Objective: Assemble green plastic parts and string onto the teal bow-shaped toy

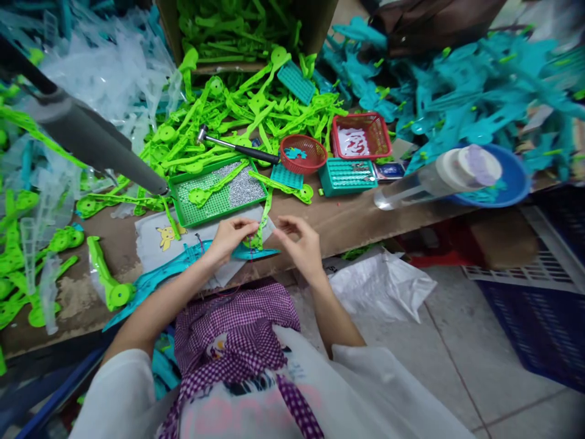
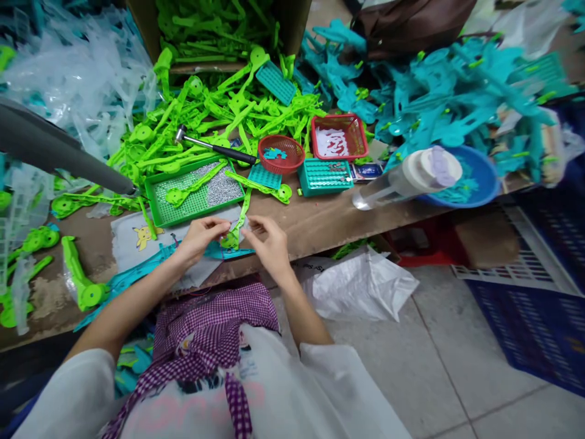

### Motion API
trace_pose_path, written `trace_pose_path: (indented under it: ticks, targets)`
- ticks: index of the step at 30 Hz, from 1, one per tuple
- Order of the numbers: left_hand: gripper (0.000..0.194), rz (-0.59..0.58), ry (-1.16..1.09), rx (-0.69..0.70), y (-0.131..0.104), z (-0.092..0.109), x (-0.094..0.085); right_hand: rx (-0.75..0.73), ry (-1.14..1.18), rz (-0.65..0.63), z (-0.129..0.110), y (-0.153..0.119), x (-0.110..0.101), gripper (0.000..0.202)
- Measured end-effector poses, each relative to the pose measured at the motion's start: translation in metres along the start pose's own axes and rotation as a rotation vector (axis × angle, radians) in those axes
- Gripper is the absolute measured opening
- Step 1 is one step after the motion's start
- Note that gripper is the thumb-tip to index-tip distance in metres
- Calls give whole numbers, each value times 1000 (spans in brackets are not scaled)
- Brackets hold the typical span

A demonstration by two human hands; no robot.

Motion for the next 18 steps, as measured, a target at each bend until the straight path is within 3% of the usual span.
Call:
trace_pose_path:
  ticks: [6,14,18]
  targets:
    - [11,-52,195,116,8,15,-1,30,19,-101,14,26,-8,27]
    - [13,-156,-3,-11,22,3,9,237,236,-71,35,29,-10,43]
    - [16,-207,-15,-28,22,0,8,254,313,-60,40,31,-7,43]
Point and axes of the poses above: each hand's wrist, its own y-axis towards the middle knuckle, its own x-axis out of the palm, z = x × y, the point moved 1 cm from there along y, towards the middle knuckle, and after that the axes turned 15 degrees about y, right-handed, at the moved point
